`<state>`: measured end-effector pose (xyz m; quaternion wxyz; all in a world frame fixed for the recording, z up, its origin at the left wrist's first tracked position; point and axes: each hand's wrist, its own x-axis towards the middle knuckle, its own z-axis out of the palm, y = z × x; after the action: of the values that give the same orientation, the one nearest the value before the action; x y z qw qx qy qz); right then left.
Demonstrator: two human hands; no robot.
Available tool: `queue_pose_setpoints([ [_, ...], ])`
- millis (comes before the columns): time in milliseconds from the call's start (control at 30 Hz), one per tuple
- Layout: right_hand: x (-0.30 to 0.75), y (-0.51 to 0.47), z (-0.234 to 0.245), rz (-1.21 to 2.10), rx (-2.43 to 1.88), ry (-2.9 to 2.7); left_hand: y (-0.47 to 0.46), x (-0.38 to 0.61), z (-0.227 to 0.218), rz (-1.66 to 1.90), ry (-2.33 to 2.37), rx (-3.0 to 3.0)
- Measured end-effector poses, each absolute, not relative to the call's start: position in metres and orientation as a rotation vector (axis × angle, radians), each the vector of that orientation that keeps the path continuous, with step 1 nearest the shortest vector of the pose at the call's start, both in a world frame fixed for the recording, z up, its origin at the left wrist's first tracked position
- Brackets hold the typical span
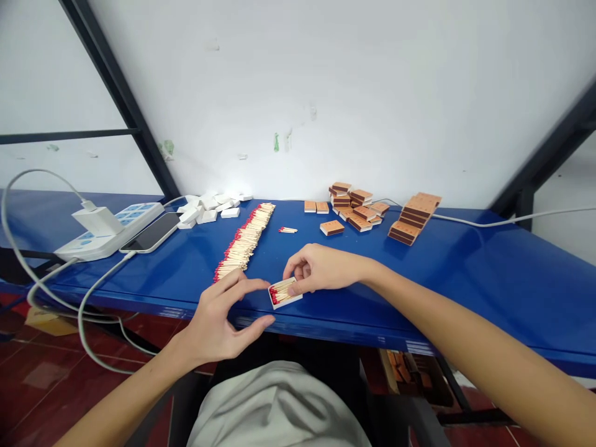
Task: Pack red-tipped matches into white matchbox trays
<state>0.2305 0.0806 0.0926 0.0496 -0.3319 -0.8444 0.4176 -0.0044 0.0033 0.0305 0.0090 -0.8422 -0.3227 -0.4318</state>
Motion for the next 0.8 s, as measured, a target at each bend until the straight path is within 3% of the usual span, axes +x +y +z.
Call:
queue_pose_setpoints([
  [133, 0.231, 0.081, 0.094, 1.290, -1.014, -2.568, 0.007, 0.003, 0.023, -1.168, -1.084, -2.539],
  [500, 0.235, 0.085, 0.092, 1.388, -1.041, -2.537, 0.007, 0.005, 0.018, -1.189, -1.051, -2.509],
  [800, 0.232, 0.082, 0.093, 1.239, -0.998, -2.602, 0.007, 0.006, 0.015, -1.227, -0.914, -2.476],
])
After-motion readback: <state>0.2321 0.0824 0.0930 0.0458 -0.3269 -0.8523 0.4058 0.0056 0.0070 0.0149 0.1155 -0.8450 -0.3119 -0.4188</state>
